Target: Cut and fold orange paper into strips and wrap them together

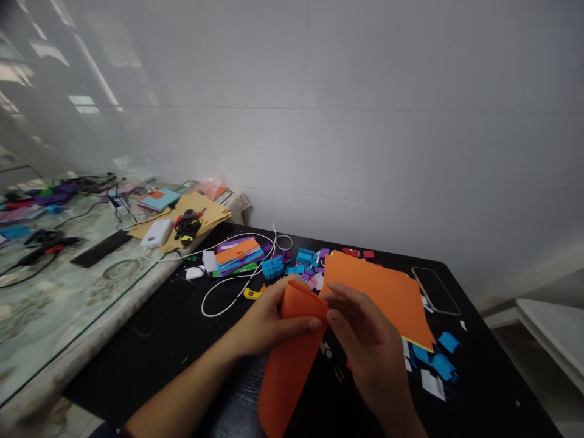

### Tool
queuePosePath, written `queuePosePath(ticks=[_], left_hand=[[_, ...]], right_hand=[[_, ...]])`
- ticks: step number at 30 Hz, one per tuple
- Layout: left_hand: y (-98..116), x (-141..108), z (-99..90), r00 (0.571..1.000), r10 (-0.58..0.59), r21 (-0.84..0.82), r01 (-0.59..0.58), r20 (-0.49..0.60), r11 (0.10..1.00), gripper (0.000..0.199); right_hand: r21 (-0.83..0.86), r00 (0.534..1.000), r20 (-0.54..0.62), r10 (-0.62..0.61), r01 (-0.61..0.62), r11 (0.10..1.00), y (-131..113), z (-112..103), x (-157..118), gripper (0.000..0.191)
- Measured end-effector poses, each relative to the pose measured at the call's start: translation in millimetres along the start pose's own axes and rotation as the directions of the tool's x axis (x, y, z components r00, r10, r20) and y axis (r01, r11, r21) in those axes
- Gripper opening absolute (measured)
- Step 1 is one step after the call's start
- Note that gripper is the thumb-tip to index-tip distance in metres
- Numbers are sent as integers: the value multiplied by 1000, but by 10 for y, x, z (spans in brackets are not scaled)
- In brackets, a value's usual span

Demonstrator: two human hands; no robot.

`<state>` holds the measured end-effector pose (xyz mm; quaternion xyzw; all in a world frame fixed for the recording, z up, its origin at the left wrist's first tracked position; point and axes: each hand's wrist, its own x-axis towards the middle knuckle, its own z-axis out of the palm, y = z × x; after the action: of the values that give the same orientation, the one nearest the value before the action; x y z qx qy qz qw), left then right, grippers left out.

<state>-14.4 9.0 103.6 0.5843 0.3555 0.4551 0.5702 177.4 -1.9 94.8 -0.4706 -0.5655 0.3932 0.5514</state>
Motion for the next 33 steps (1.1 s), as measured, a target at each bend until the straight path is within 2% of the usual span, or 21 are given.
queuePosePath(ticks=[5,8,11,14,17,20,29,33], left_hand=[[37,0,13,999,-24,-85,28,46,996,42],[58,-5,30,998,-35,-142,42,56,989,46],[71,-3,34,998,-42,-197,52,55,979,48],[71,6,14,998,-56,-198,62,36,978,48],[54,16,-10,997,-58,-187,68,56,980,46],[28,17,-15,994,-66,-167,79,86,983,48],[25,-1,-1,993,-89,-138,98,72,986,44],[15,4,3,982,-156,-191,175,111,966,43]], right_hand=[[3,998,50,24,-24,1000,13,-26,24,33],[-6,994,46,99,-99,995,-18,-34,17,31],[-38,993,37,110,-108,993,-39,-58,-4,37],[6,986,95,137,-139,990,-29,-109,-11,42],[47,974,151,168,-177,983,-9,-176,24,39],[-8,971,194,143,-144,990,13,-237,88,32],[-66,983,172,58,-48,997,24,-238,120,23],[-36,979,191,68,-63,997,27,-235,129,23]])
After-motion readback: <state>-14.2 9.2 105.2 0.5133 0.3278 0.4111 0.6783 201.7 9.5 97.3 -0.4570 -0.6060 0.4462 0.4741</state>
